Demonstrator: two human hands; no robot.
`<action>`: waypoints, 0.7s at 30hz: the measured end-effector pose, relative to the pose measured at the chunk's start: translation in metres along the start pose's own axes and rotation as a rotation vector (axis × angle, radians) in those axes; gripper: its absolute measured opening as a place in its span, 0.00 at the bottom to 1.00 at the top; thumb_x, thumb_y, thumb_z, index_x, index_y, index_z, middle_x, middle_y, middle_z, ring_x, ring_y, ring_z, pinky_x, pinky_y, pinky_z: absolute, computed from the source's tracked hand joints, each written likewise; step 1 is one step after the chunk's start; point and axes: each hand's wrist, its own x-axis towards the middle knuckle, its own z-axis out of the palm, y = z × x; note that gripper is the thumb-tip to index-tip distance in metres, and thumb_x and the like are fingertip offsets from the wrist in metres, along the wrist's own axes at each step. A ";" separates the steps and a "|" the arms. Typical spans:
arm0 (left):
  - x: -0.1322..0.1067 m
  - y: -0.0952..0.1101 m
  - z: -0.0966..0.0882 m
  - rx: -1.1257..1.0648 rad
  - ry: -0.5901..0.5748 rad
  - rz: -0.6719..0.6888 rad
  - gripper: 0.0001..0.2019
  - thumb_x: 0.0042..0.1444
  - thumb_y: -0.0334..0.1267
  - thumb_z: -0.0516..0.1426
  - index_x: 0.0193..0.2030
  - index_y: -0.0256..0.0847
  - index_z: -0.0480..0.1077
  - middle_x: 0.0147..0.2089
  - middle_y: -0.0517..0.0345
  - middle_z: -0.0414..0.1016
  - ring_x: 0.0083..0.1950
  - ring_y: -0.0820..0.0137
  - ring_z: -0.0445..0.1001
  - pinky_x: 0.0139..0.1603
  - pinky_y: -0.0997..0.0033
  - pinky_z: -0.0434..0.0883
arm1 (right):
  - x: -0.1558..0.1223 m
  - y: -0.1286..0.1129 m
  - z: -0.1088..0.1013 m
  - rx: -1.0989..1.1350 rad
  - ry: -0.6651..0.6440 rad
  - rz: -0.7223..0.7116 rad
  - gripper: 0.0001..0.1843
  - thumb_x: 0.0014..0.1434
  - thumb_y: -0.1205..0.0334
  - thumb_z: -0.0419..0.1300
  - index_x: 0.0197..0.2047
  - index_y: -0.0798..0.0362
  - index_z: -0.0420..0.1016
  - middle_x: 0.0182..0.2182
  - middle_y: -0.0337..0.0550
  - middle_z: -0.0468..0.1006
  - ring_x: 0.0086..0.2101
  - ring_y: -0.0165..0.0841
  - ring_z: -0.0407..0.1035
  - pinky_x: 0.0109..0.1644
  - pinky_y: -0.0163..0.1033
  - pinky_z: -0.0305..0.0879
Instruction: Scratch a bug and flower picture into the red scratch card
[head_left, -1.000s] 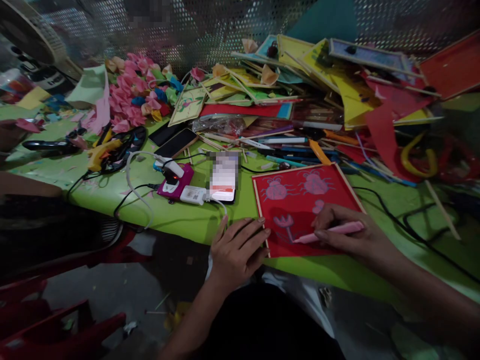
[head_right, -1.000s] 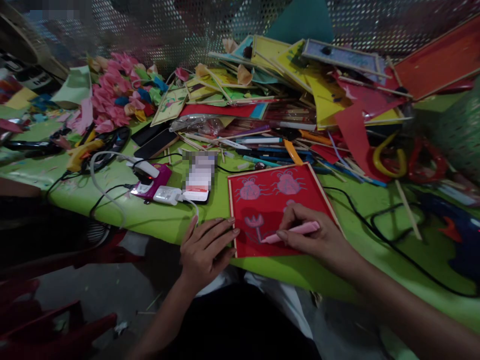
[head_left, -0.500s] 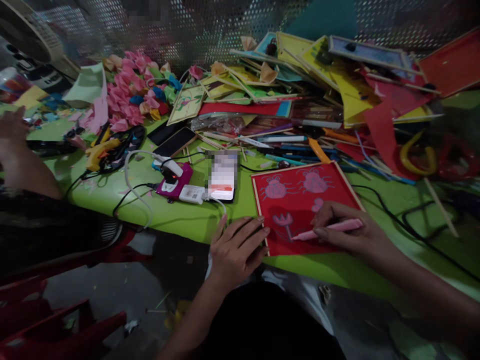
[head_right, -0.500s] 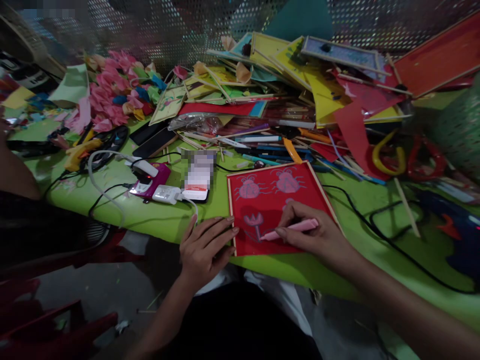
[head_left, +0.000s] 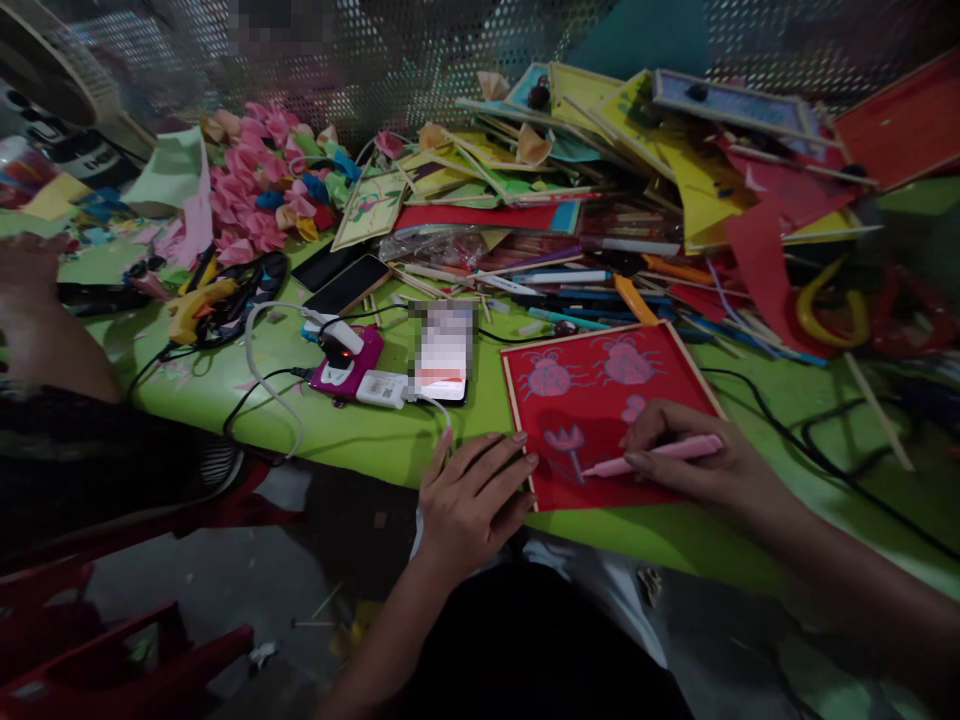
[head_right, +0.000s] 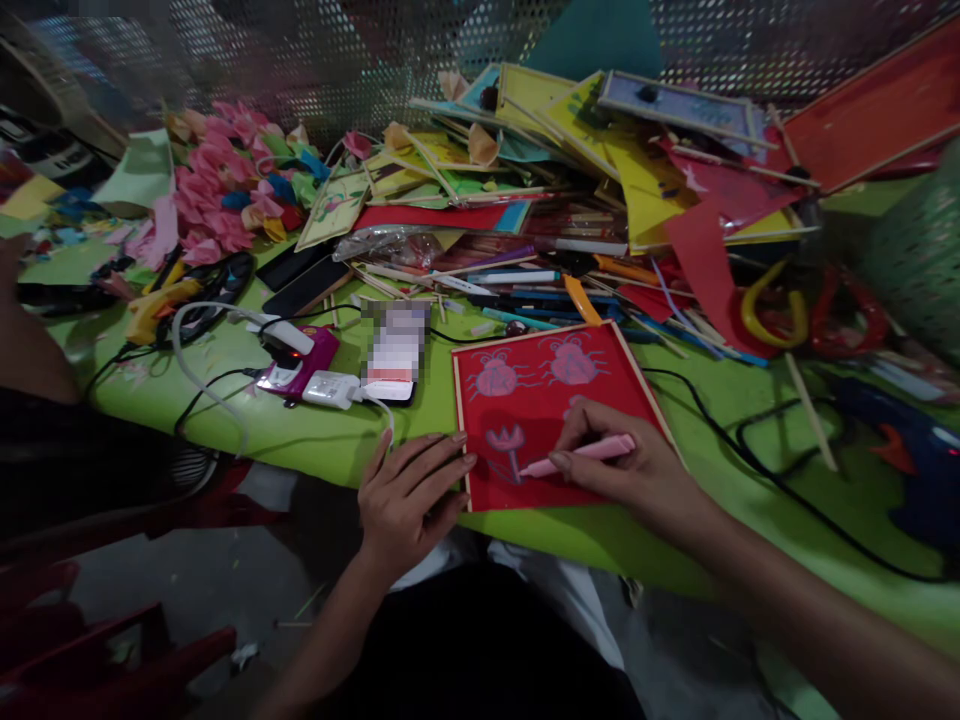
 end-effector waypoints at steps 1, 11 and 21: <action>0.000 0.000 0.000 0.001 0.001 0.001 0.14 0.70 0.43 0.59 0.59 0.50 0.78 0.61 0.62 0.82 0.62 0.65 0.79 0.81 0.56 0.49 | 0.000 0.000 0.000 0.000 0.003 0.002 0.21 0.58 0.39 0.71 0.29 0.48 0.76 0.26 0.39 0.76 0.25 0.33 0.65 0.29 0.38 0.60; 0.000 0.001 -0.001 -0.001 0.008 -0.003 0.14 0.70 0.43 0.58 0.59 0.51 0.78 0.60 0.60 0.83 0.61 0.65 0.79 0.81 0.55 0.50 | 0.002 0.001 0.000 0.009 0.029 -0.045 0.17 0.60 0.45 0.71 0.31 0.48 0.77 0.27 0.38 0.78 0.28 0.33 0.68 0.33 0.37 0.62; 0.000 0.001 -0.001 0.002 -0.001 -0.003 0.14 0.70 0.43 0.59 0.59 0.50 0.78 0.61 0.62 0.82 0.62 0.65 0.79 0.81 0.55 0.49 | 0.005 0.001 0.002 0.005 0.071 -0.066 0.19 0.59 0.43 0.72 0.32 0.49 0.77 0.29 0.39 0.79 0.29 0.34 0.70 0.33 0.37 0.64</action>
